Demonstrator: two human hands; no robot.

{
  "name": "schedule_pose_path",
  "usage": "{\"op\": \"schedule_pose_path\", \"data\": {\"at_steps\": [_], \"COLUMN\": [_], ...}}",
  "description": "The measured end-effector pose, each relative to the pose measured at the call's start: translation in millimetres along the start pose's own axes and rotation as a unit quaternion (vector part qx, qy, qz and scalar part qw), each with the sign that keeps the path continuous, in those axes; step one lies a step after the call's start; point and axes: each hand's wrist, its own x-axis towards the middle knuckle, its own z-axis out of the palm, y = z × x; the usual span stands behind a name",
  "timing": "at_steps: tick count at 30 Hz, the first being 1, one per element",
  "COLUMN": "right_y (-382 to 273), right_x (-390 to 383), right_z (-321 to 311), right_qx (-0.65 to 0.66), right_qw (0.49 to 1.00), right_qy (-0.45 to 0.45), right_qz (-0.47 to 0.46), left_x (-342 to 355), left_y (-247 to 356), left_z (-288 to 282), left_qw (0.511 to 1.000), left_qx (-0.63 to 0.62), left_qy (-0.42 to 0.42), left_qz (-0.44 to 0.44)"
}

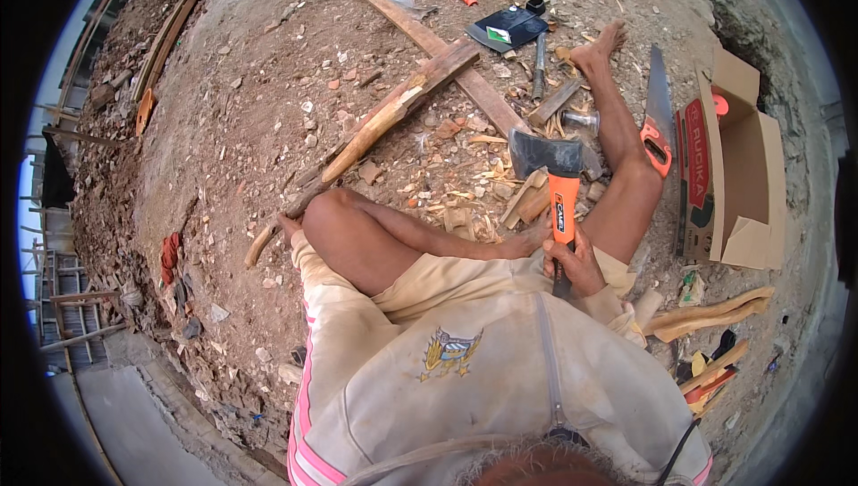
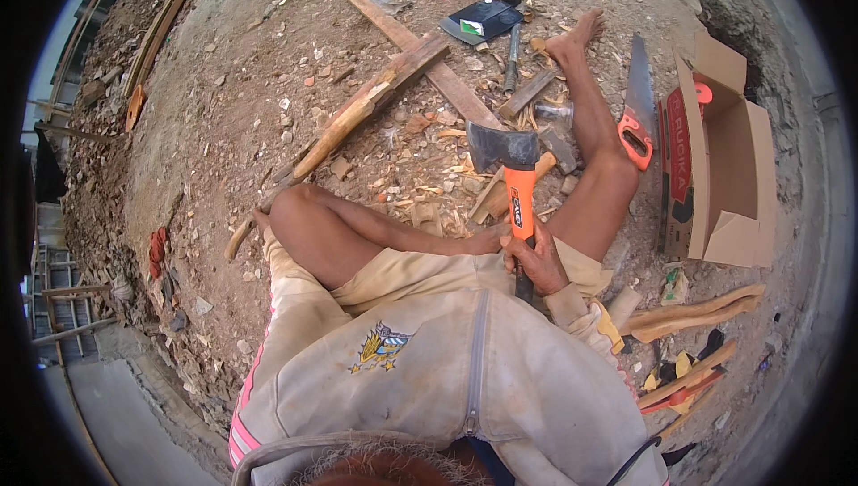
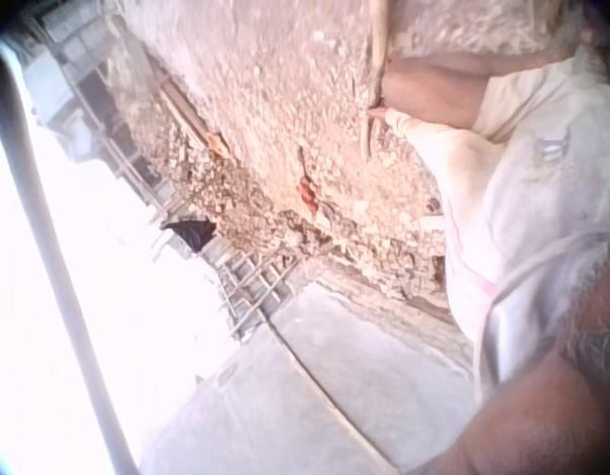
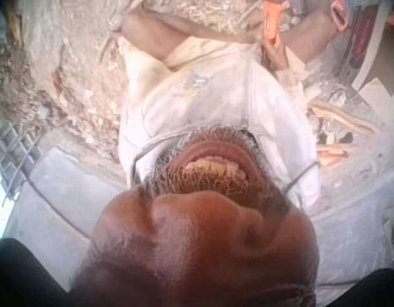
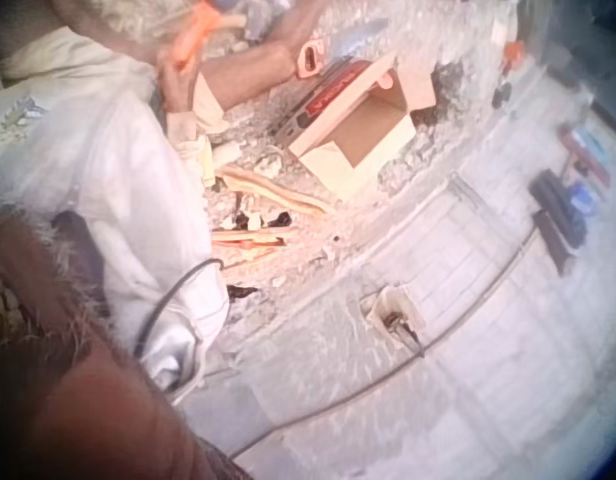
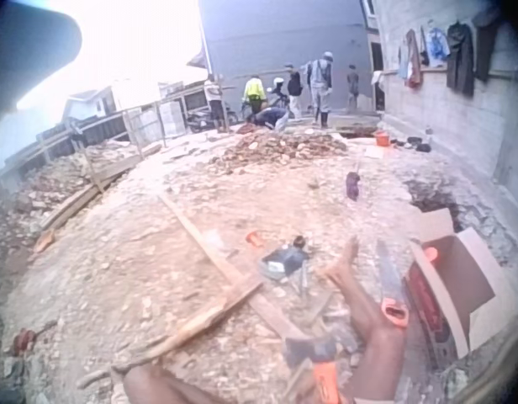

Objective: The person sits on the ground and uses a small axe to carve and shape a piece of wood. They hold the wood in their left hand and strike it with the axe in their right hand, creating wood shavings. The person occasionally pauses to inspect the wood or adjust their grip.

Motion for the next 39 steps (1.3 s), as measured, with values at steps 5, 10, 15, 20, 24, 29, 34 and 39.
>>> {"op": "schedule_pose_path", "data": {"at_steps": [5, 10, 15, 20, 24, 29, 34, 39], "right_y": [12.2, -11.8, -83.3, -123.6, -117.6, -95.8, -65.4, -95.6], "right_x": [3.5, 37.2, 91.8, 139.6, 184.7, 225.0, 264.6, 259.0], "right_z": [5.3, 16.2, 34.5, 39.6, 44.5, 57.4, 64.2, 84.7], "right_qx": [0.015, -0.064, -0.171, -0.242, -0.299, -0.328, -0.339, -0.295], "right_qw": [0.997, 0.997, 0.976, 0.930, 0.863, 0.891, 0.898, 0.893], "right_qy": [0.043, 0.041, 0.027, 0.043, 0.084, 0.059, 0.048, 0.079], "right_qz": [0.069, 0.028, -0.132, -0.272, -0.399, -0.308, -0.277, -0.331], "left_x": [-14.0, -124.8, -225.1, -278.1, -294.2, -292.0, -290.1, -300.9], "left_y": [81.3, 109.1, 115.4, 111.0, 95.1, 89.9, 89.1, 91.5], "left_z": [66.8, 192.2, 292.1, 337.7, 340.9, 333.7, 321.5, 320.4], "left_qw": [0.992, 0.945, 0.913, 0.872, 0.840, 0.812, 0.774, 0.764], "left_qx": [-0.019, -0.089, -0.198, -0.172, -0.160, -0.144, -0.118, -0.102], "left_qy": [-0.115, -0.176, -0.323, -0.424, -0.497, -0.540, -0.598, -0.614], "left_qz": [-0.047, 0.259, 0.150, 0.176, 0.149, 0.165, 0.171, 0.170]}}
